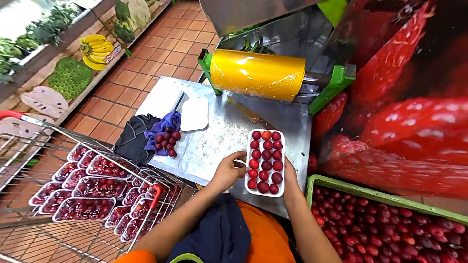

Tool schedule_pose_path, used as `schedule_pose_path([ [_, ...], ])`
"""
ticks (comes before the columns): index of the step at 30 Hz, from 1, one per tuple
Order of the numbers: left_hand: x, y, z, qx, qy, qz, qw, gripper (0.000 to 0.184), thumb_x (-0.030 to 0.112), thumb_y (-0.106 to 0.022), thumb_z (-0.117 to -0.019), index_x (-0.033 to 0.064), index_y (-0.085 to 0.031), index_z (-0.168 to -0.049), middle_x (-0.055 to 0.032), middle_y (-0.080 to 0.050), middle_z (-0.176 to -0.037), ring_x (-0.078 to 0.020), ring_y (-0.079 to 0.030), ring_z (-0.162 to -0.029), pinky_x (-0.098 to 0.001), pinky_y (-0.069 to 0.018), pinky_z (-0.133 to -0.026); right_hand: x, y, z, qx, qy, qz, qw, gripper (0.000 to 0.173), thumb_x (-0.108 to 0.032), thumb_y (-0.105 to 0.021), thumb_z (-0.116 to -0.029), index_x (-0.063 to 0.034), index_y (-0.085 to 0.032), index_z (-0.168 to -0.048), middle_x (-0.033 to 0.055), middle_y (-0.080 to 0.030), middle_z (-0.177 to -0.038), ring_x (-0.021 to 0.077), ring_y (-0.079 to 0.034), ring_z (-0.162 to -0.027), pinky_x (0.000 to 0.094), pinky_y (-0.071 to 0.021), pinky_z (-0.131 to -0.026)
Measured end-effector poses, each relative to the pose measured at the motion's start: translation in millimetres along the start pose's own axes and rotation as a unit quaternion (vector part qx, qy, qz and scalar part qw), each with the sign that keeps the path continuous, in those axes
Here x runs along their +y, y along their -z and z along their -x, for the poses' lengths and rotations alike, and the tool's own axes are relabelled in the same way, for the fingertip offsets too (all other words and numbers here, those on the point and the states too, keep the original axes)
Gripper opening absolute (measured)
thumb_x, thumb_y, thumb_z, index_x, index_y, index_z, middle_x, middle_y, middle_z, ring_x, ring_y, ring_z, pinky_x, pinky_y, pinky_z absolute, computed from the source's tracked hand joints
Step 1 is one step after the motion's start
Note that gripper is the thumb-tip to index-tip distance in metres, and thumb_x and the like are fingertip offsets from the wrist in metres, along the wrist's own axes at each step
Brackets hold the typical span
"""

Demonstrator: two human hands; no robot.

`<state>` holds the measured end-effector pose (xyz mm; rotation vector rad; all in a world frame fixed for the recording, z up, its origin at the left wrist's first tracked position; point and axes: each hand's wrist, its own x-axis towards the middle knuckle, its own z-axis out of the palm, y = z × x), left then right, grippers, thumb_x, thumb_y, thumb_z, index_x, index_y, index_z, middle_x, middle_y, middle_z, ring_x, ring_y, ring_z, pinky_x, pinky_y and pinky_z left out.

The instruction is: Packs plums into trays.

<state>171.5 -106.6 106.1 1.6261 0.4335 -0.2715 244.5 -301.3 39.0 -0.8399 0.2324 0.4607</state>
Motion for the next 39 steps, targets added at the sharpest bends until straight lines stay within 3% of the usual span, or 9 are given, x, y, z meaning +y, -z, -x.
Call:
schedule_pose_path([
  [4,11,4,-10,-0.047,-0.023,-0.018,0.998,0.051,-0.002,-0.072,-0.0906,0.0121,-0.060,-0.138,-0.0093,-0.069,-0.118,-0.0224,-0.072,-0.089,-0.0395,-0.0639,-0.076,-6,1,7,-0.097,-0.001,-0.108,0.989,0.045,-0.045,-0.030,-0.1110,-0.0200,-0.065,-0.126,0.0054,-0.075,-0.110,0.0147,-0.073,-0.100,0.0354,-0.0627,-0.084],
  [11,-2,11,-33,-0.100,0.002,-0.017,0.995,0.049,-0.005,-0.068,-0.0924,0.0088,-0.059,-0.139,-0.0126,-0.067,-0.122,-0.0246,-0.071,-0.091,-0.0433,-0.0626,-0.078,-1,11,7,0.032,-0.024,-0.027,0.999,0.047,-0.040,-0.027,-0.1125,-0.0149,-0.059,-0.135,0.0118,-0.073,-0.115,0.0238,-0.072,-0.104,0.0449,-0.0609,-0.087],
  [17,-54,32,-65,-0.054,0.039,-0.053,0.996,0.043,-0.003,-0.071,-0.0910,0.0090,-0.065,-0.132,-0.0116,-0.070,-0.119,-0.0244,-0.071,-0.086,-0.0419,-0.0609,-0.072,24,5,7,0.040,-0.072,0.020,0.996,0.063,-0.057,-0.020,-0.1096,-0.0133,-0.052,-0.143,0.0074,-0.069,-0.125,0.0201,-0.067,-0.112,0.0431,-0.0574,-0.096],
  [21,-77,41,-76,-0.049,0.025,-0.057,0.997,0.044,-0.004,-0.070,-0.0891,0.0059,-0.065,-0.131,-0.0141,-0.068,-0.117,-0.0246,-0.069,-0.085,-0.0415,-0.0599,-0.068,25,-5,14,0.120,-0.079,0.083,0.986,0.070,-0.054,-0.022,-0.1108,0.0012,-0.052,-0.142,0.0172,-0.065,-0.132,0.0235,-0.065,-0.117,0.0427,-0.0534,-0.100],
  [27,-93,40,-75,-0.050,0.009,-0.065,0.997,0.047,-0.004,-0.072,-0.0877,0.0002,-0.062,-0.133,-0.0150,-0.069,-0.111,-0.0214,-0.070,-0.083,-0.0386,-0.0621,-0.069,41,-6,41,0.158,-0.014,0.125,0.979,0.051,-0.036,-0.038,-0.1127,0.0041,-0.054,-0.141,0.0186,-0.062,-0.138,0.0228,-0.063,-0.125,0.0392,-0.0502,-0.109],
  [31,-95,43,-75,-0.060,-0.006,-0.084,0.995,0.046,-0.003,-0.070,-0.0884,0.0004,-0.062,-0.133,-0.0129,-0.071,-0.107,-0.0180,-0.071,-0.079,-0.0357,-0.0624,-0.068,37,5,87,0.194,0.050,0.167,0.965,0.038,-0.023,-0.044,-0.1109,0.0022,-0.060,-0.134,0.0167,-0.065,-0.134,0.0267,-0.067,-0.118,0.0444,-0.0545,-0.104],
  [34,-99,46,-71,-0.063,-0.004,-0.086,0.994,0.045,-0.001,-0.071,-0.0906,0.0015,-0.061,-0.134,-0.0128,-0.071,-0.110,-0.0185,-0.071,-0.082,-0.0366,-0.0631,-0.071,27,45,131,0.296,0.157,0.298,0.894,0.030,-0.017,-0.046,-0.1094,0.0006,-0.067,-0.121,0.0127,-0.073,-0.116,0.0234,-0.074,-0.093,0.0435,-0.0626,-0.085],
  [36,-102,49,-64,-0.060,-0.014,-0.086,0.994,0.043,0.001,-0.070,-0.0924,0.0016,-0.060,-0.135,-0.0125,-0.070,-0.112,-0.0184,-0.071,-0.083,-0.0362,-0.0629,-0.071,19,100,148,0.408,0.181,0.460,0.768,0.027,-0.022,-0.053,-0.1065,-0.0048,-0.073,-0.113,0.0076,-0.075,-0.104,0.0184,-0.073,-0.084,0.0404,-0.0637,-0.077],
  [39,-102,55,-53,-0.048,-0.039,-0.105,0.993,0.041,0.006,-0.066,-0.0951,0.0006,-0.059,-0.135,-0.0121,-0.070,-0.116,-0.0186,-0.071,-0.089,-0.0353,-0.0626,-0.070,1,191,146,0.484,-0.015,0.607,0.630,0.035,-0.036,-0.060,-0.1016,-0.0134,-0.070,-0.126,0.0166,-0.067,-0.128,0.0351,-0.069,-0.105,0.0584,-0.0555,-0.089],
])
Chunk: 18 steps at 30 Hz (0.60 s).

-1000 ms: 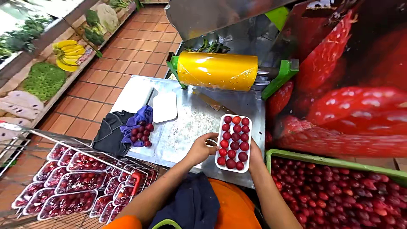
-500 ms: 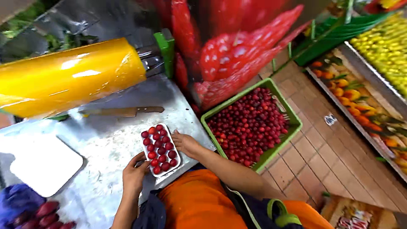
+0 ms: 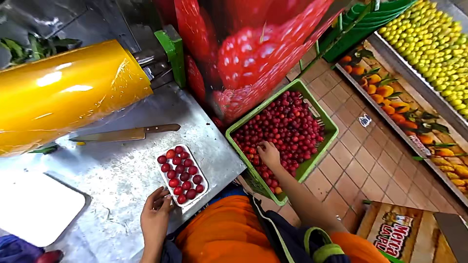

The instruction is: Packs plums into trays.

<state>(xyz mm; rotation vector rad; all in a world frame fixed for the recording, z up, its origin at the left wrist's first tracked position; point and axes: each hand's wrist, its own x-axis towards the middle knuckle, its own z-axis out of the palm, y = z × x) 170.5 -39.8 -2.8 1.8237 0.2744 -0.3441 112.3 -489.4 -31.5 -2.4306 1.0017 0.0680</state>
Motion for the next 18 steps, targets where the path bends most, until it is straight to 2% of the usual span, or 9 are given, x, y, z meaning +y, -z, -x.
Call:
schedule_pose_path([
  [1,1,1,5,0.008,-0.005,-0.006,1.000,0.040,0.006,-0.064,-0.0961,-0.0003,-0.058,-0.135,-0.0124,-0.070,-0.116,-0.0179,-0.071,-0.089,-0.0342,-0.0618,-0.069,11,-5,-21,-0.041,-0.038,0.053,0.997,0.046,-0.044,-0.061,-0.1001,-0.0164,-0.063,-0.137,0.0216,-0.060,-0.138,0.0410,-0.068,-0.106,0.0618,-0.0551,-0.088],
  [3,4,1,17,0.038,-0.014,-0.009,0.999,0.038,0.006,-0.063,-0.0969,-0.0022,-0.058,-0.133,-0.0124,-0.069,-0.114,-0.0146,-0.070,-0.083,-0.0302,-0.0603,-0.066,14,-16,-52,-0.100,-0.078,0.115,0.985,0.066,-0.058,-0.059,-0.0978,-0.0164,-0.051,-0.148,0.0299,-0.047,-0.147,0.0480,-0.067,-0.104,0.0638,-0.0554,-0.085],
  [5,7,-2,27,0.066,-0.020,-0.004,0.998,0.035,0.005,-0.063,-0.0970,-0.0029,-0.059,-0.131,-0.0110,-0.070,-0.109,-0.0126,-0.068,-0.076,-0.0272,-0.0587,-0.063,7,-24,-69,-0.129,-0.088,0.147,0.977,0.078,-0.067,-0.054,-0.0963,-0.0126,-0.045,-0.152,0.0336,-0.046,-0.147,0.0501,-0.066,-0.105,0.0642,-0.0554,-0.085],
  [7,11,-10,32,0.074,-0.018,-0.003,0.997,0.034,0.005,-0.062,-0.0969,-0.0027,-0.061,-0.130,-0.0104,-0.071,-0.108,-0.0139,-0.070,-0.079,-0.0284,-0.0604,-0.065,5,-30,-78,-0.132,-0.093,0.143,0.977,0.084,-0.072,-0.050,-0.0951,-0.0101,-0.043,-0.152,0.0328,-0.050,-0.144,0.0494,-0.066,-0.107,0.0645,-0.0551,-0.085],
  [10,18,-26,37,0.073,-0.012,-0.015,0.997,0.032,0.006,-0.062,-0.0966,-0.0013,-0.063,-0.128,-0.0097,-0.072,-0.108,-0.0148,-0.071,-0.085,-0.0291,-0.0608,-0.067,4,-35,-82,-0.103,-0.097,0.159,0.977,0.082,-0.073,-0.048,-0.0951,-0.0112,-0.047,-0.148,0.0315,-0.051,-0.142,0.0476,-0.068,-0.100,0.0625,-0.0565,-0.080],
  [13,24,-38,45,0.063,-0.014,-0.028,0.998,0.030,0.007,-0.061,-0.0977,-0.0014,-0.063,-0.127,-0.0093,-0.072,-0.108,-0.0143,-0.071,-0.088,-0.0286,-0.0608,-0.070,5,-42,-79,-0.078,-0.083,0.175,0.978,0.070,-0.066,-0.049,-0.0978,-0.0144,-0.052,-0.145,0.0284,-0.054,-0.140,0.0459,-0.069,-0.095,0.0614,-0.0566,-0.076],
  [18,23,-36,48,0.085,-0.022,-0.025,0.996,0.028,0.007,-0.062,-0.0972,-0.0008,-0.065,-0.124,-0.0090,-0.072,-0.106,-0.0151,-0.071,-0.088,-0.0286,-0.0611,-0.069,0,-61,-75,-0.041,-0.042,0.172,0.983,0.055,-0.048,-0.055,-0.0999,-0.0126,-0.054,-0.142,0.0284,-0.053,-0.139,0.0471,-0.067,-0.102,0.0590,-0.0572,-0.075],
])
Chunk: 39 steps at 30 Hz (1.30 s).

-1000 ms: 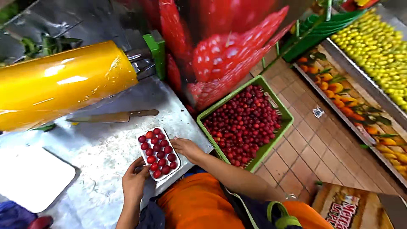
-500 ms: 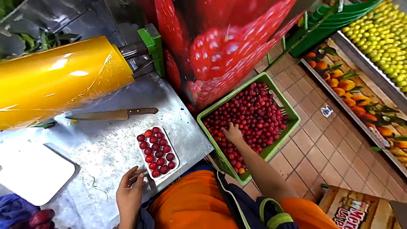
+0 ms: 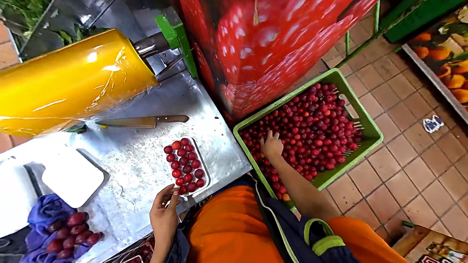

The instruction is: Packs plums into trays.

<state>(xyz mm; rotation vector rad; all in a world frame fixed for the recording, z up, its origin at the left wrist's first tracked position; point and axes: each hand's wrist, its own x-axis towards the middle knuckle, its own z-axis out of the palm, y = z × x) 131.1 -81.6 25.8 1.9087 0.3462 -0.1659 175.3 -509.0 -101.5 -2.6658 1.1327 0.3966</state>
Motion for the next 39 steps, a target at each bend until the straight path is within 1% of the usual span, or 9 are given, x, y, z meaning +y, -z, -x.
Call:
schedule_pose_path([
  [7,1,2,-11,0.039,-0.025,0.039,0.998,0.028,0.007,-0.061,-0.0979,-0.0012,-0.064,-0.125,-0.0097,-0.071,-0.106,-0.0156,-0.071,-0.087,-0.0286,-0.0604,-0.069,1,-10,17,0.033,0.019,-0.042,0.998,0.055,-0.045,-0.056,-0.1000,-0.0062,-0.051,-0.139,0.0264,-0.061,-0.125,0.0425,-0.071,-0.088,0.0570,-0.0584,-0.071],
  [14,4,9,-23,0.053,-0.051,0.065,0.995,0.027,0.007,-0.060,-0.0986,-0.0009,-0.064,-0.125,-0.0096,-0.072,-0.107,-0.0159,-0.071,-0.086,-0.0299,-0.0609,-0.069,25,-10,-16,-0.042,0.036,-0.191,0.980,0.051,-0.046,-0.068,-0.0976,-0.0123,-0.062,-0.135,0.0211,-0.070,-0.117,0.0403,-0.069,-0.105,0.0632,-0.0540,-0.090],
  [16,6,13,-25,0.063,-0.051,0.073,0.994,0.027,0.008,-0.060,-0.0996,0.0001,-0.064,-0.125,-0.0092,-0.071,-0.108,-0.0159,-0.071,-0.086,-0.0306,-0.0608,-0.070,40,0,-16,-0.067,-0.001,-0.387,0.920,0.041,-0.038,-0.072,-0.0968,-0.0116,-0.067,-0.128,0.0140,-0.073,-0.101,0.0263,-0.069,-0.083,0.0477,-0.0575,-0.074],
  [20,13,21,-25,0.049,-0.049,0.077,0.995,0.029,0.006,-0.061,-0.1000,0.0002,-0.062,-0.128,-0.0115,-0.070,-0.112,-0.0183,-0.070,-0.091,-0.0355,-0.0614,-0.077,21,59,33,-0.233,-0.089,-0.733,0.633,0.037,-0.051,-0.045,-0.1053,-0.0182,-0.060,-0.110,-0.0019,-0.064,-0.082,0.0054,-0.053,-0.054,0.0203,-0.0439,-0.045],
  [22,13,19,-22,0.026,-0.035,0.068,0.997,0.028,0.007,-0.060,-0.1012,0.0007,-0.062,-0.129,-0.0130,-0.070,-0.114,-0.0204,-0.071,-0.094,-0.0390,-0.0613,-0.080,4,85,65,-0.330,-0.025,-0.744,0.580,0.047,-0.055,-0.033,-0.1077,-0.0196,-0.061,-0.122,-0.0004,-0.065,-0.085,0.0016,-0.046,-0.048,0.0148,-0.0374,-0.040],
  [24,9,17,-18,0.006,-0.019,0.057,0.998,0.027,0.011,-0.060,-0.1020,0.0024,-0.064,-0.127,-0.0123,-0.071,-0.114,-0.0211,-0.071,-0.095,-0.0408,-0.0619,-0.081,-20,101,91,-0.406,0.099,-0.676,0.607,0.046,-0.048,-0.027,-0.1103,-0.0222,-0.058,-0.133,-0.0018,-0.060,-0.081,0.0013,-0.042,-0.045,0.0150,-0.0367,-0.038],
  [30,-13,13,-14,-0.058,-0.041,-0.045,0.996,0.026,0.010,-0.063,-0.0989,0.0105,-0.069,-0.124,-0.0069,-0.068,-0.124,-0.0182,-0.070,-0.097,-0.0396,-0.0610,-0.084,-140,82,162,-0.378,0.366,-0.301,0.795,0.035,-0.030,-0.071,-0.0983,-0.0199,-0.065,-0.131,0.0065,-0.072,-0.092,0.0173,-0.060,-0.057,0.0363,-0.0525,-0.049],
  [34,-11,16,-15,-0.083,-0.101,-0.104,0.986,0.039,0.010,-0.068,-0.0921,0.0160,-0.067,-0.131,-0.0061,-0.064,-0.126,-0.0188,-0.067,-0.090,-0.0415,-0.0597,-0.076,-190,61,193,-0.306,0.519,-0.175,0.779,0.035,-0.030,-0.076,-0.0943,-0.0158,-0.069,-0.126,0.0089,-0.074,-0.097,0.0222,-0.070,-0.079,0.0489,-0.0588,-0.073],
  [39,-20,21,-16,-0.106,-0.117,-0.101,0.982,0.048,0.009,-0.071,-0.0889,0.0165,-0.064,-0.135,-0.0085,-0.061,-0.132,-0.0228,-0.066,-0.099,-0.0463,-0.0593,-0.083,-195,63,192,-0.287,0.537,-0.124,0.783,0.044,-0.016,-0.078,-0.0880,-0.0093,-0.064,-0.129,0.0139,-0.067,-0.121,0.0282,-0.066,-0.109,0.0527,-0.0551,-0.094],
])
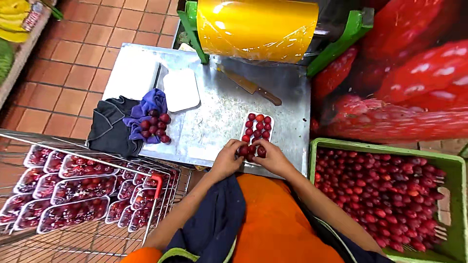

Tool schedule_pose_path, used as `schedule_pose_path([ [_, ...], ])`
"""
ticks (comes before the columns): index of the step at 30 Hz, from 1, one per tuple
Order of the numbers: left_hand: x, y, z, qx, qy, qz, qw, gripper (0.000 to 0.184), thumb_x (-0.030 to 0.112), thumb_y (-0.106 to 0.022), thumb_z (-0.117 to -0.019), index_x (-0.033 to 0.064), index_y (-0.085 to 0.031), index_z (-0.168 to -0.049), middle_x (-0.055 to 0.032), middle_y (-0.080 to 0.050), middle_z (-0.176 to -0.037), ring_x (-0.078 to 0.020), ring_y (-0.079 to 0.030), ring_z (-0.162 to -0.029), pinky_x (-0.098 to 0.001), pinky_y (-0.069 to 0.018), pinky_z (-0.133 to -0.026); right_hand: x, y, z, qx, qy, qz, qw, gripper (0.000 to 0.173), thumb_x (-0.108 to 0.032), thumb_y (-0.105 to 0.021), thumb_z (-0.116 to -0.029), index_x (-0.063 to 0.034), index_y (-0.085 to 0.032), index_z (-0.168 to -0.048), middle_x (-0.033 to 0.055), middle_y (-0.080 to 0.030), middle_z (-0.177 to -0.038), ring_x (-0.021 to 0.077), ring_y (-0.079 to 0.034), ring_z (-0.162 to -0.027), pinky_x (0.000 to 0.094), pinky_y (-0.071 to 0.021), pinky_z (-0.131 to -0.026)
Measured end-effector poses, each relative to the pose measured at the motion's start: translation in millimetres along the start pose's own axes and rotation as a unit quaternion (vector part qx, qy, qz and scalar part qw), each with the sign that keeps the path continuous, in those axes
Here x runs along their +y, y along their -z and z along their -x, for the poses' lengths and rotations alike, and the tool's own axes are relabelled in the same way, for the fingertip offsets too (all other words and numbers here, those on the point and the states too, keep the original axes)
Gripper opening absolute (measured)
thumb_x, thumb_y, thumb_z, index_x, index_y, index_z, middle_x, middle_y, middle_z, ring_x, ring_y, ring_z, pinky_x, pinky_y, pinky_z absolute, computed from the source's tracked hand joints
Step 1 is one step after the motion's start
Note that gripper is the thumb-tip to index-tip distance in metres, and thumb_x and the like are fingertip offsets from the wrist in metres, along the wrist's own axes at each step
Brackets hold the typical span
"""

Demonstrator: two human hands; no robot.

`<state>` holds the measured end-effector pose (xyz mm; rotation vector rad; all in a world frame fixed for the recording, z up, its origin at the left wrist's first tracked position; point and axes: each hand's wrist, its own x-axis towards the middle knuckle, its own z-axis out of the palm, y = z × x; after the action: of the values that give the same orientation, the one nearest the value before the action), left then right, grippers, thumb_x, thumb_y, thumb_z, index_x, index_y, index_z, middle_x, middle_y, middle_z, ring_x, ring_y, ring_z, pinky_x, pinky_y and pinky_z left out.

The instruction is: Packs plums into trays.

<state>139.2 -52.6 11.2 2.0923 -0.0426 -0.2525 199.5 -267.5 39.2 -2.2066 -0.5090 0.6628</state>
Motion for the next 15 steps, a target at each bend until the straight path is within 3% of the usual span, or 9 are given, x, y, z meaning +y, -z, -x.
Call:
schedule_pose_path([
  [3,-4,3,2,0.004,-0.004,0.023,1.000,0.046,0.012,-0.072,-0.0914,0.0162,-0.063,-0.136,-0.0084,-0.061,-0.132,-0.0211,-0.066,-0.100,-0.0434,-0.0590,-0.084,1,7,11,0.003,-0.023,0.013,1.000,0.045,-0.009,-0.072,-0.0897,-0.0065,-0.057,-0.132,0.0156,-0.065,-0.123,0.0290,-0.065,-0.110,0.0517,-0.0552,-0.095],
  [6,-4,6,-1,0.008,-0.016,0.019,1.000,0.041,0.014,-0.071,-0.0943,0.0151,-0.064,-0.135,-0.0070,-0.063,-0.131,-0.0195,-0.067,-0.099,-0.0410,-0.0589,-0.084,-2,5,6,0.027,-0.036,0.065,0.997,0.042,-0.017,-0.074,-0.0923,-0.0052,-0.056,-0.129,0.0156,-0.068,-0.111,0.0297,-0.069,-0.092,0.0525,-0.0584,-0.083],
  [9,-6,7,-4,-0.004,-0.036,-0.008,0.999,0.036,0.016,-0.071,-0.0951,0.0149,-0.066,-0.130,-0.0050,-0.065,-0.129,-0.0195,-0.066,-0.103,-0.0432,-0.0570,-0.090,-4,2,-11,0.037,-0.034,0.090,0.995,0.041,-0.022,-0.076,-0.0905,-0.0059,-0.062,-0.125,0.0151,-0.068,-0.114,0.0298,-0.069,-0.101,0.0535,-0.0573,-0.090],
  [12,-6,10,-5,-0.005,-0.019,0.009,1.000,0.041,0.009,-0.068,-0.0940,0.0131,-0.063,-0.135,-0.0033,-0.068,-0.125,-0.0176,-0.068,-0.100,-0.0413,-0.0583,-0.088,-6,3,-26,0.020,-0.026,0.095,0.995,0.043,-0.012,-0.074,-0.0894,-0.0074,-0.063,-0.131,0.0156,-0.066,-0.118,0.0300,-0.067,-0.102,0.0521,-0.0566,-0.091],
  [15,-6,11,-7,0.005,0.002,0.037,0.999,0.046,0.003,-0.060,-0.0947,0.0116,-0.057,-0.140,-0.0017,-0.071,-0.120,-0.0157,-0.070,-0.098,-0.0391,-0.0592,-0.085,-6,9,-31,0.005,-0.011,0.074,0.997,0.045,-0.006,-0.068,-0.0894,-0.0086,-0.065,-0.134,0.0117,-0.068,-0.109,0.0255,-0.066,-0.094,0.0481,-0.0567,-0.086],
])
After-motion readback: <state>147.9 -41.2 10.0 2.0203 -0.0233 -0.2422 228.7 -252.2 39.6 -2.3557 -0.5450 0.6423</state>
